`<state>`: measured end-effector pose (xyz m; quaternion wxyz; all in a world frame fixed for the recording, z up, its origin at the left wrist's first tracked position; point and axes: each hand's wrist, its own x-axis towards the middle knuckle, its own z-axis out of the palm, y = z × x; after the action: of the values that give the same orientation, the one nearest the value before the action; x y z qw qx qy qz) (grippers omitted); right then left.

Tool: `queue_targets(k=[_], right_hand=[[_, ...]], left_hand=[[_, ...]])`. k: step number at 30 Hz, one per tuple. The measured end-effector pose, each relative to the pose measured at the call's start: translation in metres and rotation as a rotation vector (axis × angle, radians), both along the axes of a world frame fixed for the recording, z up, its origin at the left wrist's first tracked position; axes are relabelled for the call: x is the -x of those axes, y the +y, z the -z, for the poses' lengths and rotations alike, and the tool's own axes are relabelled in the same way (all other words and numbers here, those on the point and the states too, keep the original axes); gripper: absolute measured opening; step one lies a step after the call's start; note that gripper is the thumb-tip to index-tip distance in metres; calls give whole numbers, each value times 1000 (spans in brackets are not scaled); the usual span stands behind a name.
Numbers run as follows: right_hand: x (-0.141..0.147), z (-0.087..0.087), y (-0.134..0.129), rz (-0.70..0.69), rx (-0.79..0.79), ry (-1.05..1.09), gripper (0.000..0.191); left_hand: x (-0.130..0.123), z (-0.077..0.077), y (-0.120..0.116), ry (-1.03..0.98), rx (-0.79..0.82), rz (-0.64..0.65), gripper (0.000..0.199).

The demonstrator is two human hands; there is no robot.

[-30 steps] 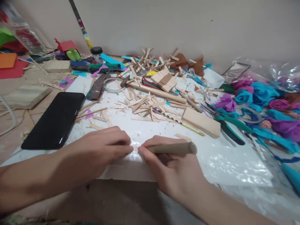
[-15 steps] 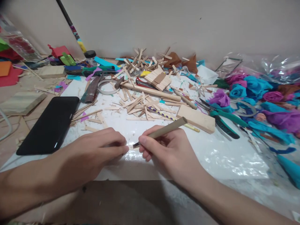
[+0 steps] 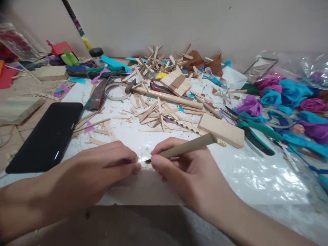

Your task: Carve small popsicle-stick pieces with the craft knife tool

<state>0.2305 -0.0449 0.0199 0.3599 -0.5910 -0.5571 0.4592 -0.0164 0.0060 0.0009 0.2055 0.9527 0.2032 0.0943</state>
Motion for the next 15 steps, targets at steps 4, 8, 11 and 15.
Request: queue_targets(k=[4, 8, 11, 15], right_hand=[[-9, -6, 3, -102, 63, 62, 26], [-11, -5, -1, -189, 103, 30, 25], [-8, 0, -6, -195, 118, 53, 23], [-4, 3, -6, -204, 67, 24, 19]], left_hand=[[-3, -5, 1, -18, 98, -41, 33], [-4, -4, 1, -92, 314, -218, 14], [-4, -2, -1, -109, 224, -246, 17], [1, 0, -2, -63, -39, -35, 22]])
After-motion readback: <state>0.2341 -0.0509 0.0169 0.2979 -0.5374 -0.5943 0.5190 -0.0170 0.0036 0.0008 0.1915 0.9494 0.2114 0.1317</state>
